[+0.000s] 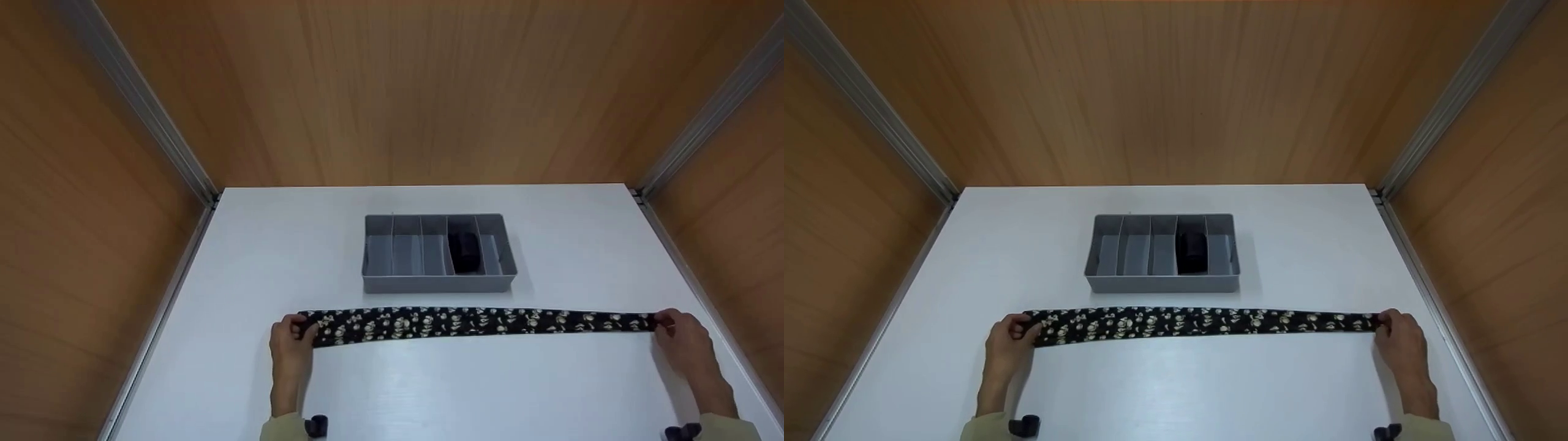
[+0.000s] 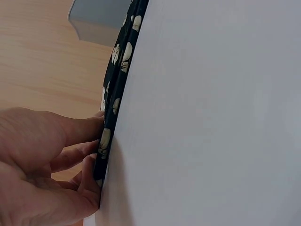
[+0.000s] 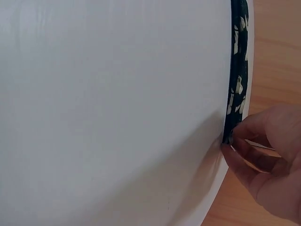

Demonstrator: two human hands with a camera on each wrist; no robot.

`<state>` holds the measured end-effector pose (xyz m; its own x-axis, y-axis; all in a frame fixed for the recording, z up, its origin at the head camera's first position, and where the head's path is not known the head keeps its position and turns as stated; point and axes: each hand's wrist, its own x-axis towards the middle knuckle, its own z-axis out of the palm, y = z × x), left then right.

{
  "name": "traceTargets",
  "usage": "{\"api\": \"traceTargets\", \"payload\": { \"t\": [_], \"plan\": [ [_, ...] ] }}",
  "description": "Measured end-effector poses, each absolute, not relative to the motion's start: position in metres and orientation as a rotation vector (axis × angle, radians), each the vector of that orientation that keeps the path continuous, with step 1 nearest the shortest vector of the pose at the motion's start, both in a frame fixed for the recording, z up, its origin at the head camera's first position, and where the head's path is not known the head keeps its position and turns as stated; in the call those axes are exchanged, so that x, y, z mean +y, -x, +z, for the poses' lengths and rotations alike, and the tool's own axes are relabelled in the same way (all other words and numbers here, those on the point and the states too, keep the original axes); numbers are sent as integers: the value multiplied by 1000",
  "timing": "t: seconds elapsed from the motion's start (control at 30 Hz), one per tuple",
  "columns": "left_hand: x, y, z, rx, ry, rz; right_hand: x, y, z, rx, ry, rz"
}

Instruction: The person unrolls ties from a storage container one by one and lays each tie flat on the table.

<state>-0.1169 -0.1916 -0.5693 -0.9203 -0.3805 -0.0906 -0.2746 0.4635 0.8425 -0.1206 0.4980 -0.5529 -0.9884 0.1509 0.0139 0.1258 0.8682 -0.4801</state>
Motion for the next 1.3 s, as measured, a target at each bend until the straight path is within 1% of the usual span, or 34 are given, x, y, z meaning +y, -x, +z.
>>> {"api": "traceTargets", "payload": {
  "t": [0.3, 0.53, 0.8, 0.97, 1.3],
  "plan": [
    [-192, 116, -563, -2596, -597, -1469, 489, 121, -531, -3003, 298, 792],
    [-192, 114, -562, -2593, -581, -1466, 482, 129, -526, -2966, 305, 863],
    [-192, 112, -564, -2587, -553, -1455, 469, 138, -516, -2920, 263, 909],
    [-192, 112, -564, -2584, -562, -1450, 460, 143, -507, -2943, 290, 966],
    [-192, 113, -563, -2585, -574, -1461, 443, 150, -493, -2921, 238, 1050]
  ]
}}
